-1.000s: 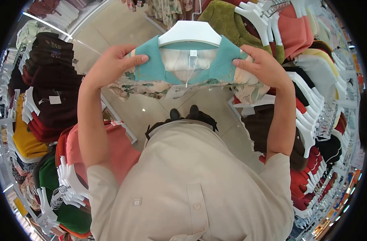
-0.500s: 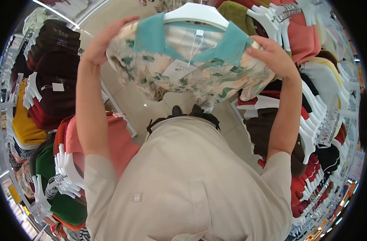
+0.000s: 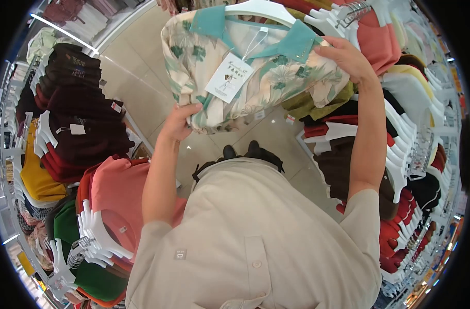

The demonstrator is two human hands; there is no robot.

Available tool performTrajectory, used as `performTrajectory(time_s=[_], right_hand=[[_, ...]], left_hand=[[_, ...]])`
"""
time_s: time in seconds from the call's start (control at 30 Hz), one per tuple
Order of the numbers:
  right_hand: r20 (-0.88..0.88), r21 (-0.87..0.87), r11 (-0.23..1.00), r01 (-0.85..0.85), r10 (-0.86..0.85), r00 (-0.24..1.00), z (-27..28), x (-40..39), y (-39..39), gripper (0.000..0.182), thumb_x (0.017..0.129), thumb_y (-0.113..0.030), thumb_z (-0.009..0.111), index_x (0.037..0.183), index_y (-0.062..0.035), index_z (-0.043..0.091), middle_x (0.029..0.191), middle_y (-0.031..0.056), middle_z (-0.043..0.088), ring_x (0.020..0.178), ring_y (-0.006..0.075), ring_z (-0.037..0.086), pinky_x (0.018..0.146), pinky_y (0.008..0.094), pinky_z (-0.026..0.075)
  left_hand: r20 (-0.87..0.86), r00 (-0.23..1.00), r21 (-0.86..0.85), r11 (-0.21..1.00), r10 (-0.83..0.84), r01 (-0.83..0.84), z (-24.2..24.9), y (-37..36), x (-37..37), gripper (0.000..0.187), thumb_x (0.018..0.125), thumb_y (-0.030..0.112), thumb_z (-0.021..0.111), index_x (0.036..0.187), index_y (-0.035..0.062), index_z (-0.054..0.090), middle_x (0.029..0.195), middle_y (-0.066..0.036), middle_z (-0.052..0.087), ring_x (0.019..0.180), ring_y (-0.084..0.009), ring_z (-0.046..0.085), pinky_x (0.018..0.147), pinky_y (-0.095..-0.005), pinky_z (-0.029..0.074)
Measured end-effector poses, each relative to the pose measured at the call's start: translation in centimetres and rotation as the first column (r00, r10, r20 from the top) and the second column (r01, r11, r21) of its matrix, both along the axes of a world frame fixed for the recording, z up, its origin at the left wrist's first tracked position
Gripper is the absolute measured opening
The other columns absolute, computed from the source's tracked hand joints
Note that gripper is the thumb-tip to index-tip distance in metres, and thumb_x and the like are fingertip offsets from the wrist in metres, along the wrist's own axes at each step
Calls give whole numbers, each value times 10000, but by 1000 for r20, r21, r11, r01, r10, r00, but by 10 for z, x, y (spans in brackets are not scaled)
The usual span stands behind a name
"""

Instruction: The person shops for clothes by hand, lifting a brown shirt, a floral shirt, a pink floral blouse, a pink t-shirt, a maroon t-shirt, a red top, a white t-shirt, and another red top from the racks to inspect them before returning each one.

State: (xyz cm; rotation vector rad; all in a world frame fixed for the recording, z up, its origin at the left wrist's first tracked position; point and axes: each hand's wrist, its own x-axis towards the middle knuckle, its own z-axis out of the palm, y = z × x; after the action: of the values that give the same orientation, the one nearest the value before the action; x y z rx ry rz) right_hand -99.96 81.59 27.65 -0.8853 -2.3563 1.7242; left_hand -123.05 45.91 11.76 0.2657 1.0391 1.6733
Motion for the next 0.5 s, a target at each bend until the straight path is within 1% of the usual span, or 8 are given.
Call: performTrajectory(time_s=[0.1,0.13,0.17,0.2,0.3,0.4,0.43,0.5], right_hand=[[-51,-174,984,49,-59,997,-8,0,1,346,940,-210,629,1203,14,619,1073,66,693,898,121,666,785,281,540],[-57,-198,979,47,-59,997,-11,-1,4,353,944,-213,628,1213,14,613,1078,71,693,905,125,668,790,285,543],[-64,-219,975,47,-63,996,-13,-2,8,360,947,-217,626,1224,13,608,1083,76,693,912,129,670,794,289,546],[-72,-236,970,50,-69,995,-14,-3,12,367,951,-220,625,1234,13,602,1088,80,693,918,132,673,799,293,549],[-63,-112,988,108,-115,991,-17,-4,8,369,949,-214,622,1237,15,603,1085,83,692,916,132,667,804,293,539],[-49,-52,992,112,-115,992,-26,-1,12,369,950,-214,620,1238,15,605,1078,79,693,914,129,660,810,291,527],[-64,-55,994,98,-102,993,-28,1,12,372,948,-216,622,1239,15,607,1071,75,695,914,125,653,818,286,515],[-83,-60,993,106,-111,990,-29,2,9,378,948,-218,624,1243,18,606,1068,74,695,914,122,652,820,282,513]], left_hand=[[235,971,305,952,-38,-37,13,-18,0,748,735,133,822,1387,2,480,1286,-111,619,1154,-220,602,951,-349,488],[134,982,231,968,-130,97,-2,-26,1,745,730,132,821,1383,0,486,1286,-109,618,1157,-216,596,953,-341,482],[40,972,144,964,-233,225,-30,-34,0,743,725,130,819,1379,-1,492,1287,-107,617,1161,-212,590,954,-334,477],[-46,939,48,938,-342,344,-45,-38,1,740,720,129,817,1374,-3,498,1287,-105,616,1164,-208,584,956,-327,471],[-112,863,-333,837,-492,434,-8,-32,36,661,688,71,796,1306,-9,574,1203,-108,665,1132,-218,618,970,-343,468],[-98,902,-373,856,-420,357,-26,-50,33,620,673,30,803,1261,-14,612,1189,-100,673,1110,-209,622,961,-334,466],[-45,934,-329,888,-353,320,-26,-55,32,599,675,-17,789,1249,-26,615,1187,-102,676,1097,-217,632,963,-338,469],[-16,946,-284,908,-325,307,-25,-63,29,587,685,-26,782,1247,-31,614,1193,-105,675,1095,-220,635,967,-341,469]])
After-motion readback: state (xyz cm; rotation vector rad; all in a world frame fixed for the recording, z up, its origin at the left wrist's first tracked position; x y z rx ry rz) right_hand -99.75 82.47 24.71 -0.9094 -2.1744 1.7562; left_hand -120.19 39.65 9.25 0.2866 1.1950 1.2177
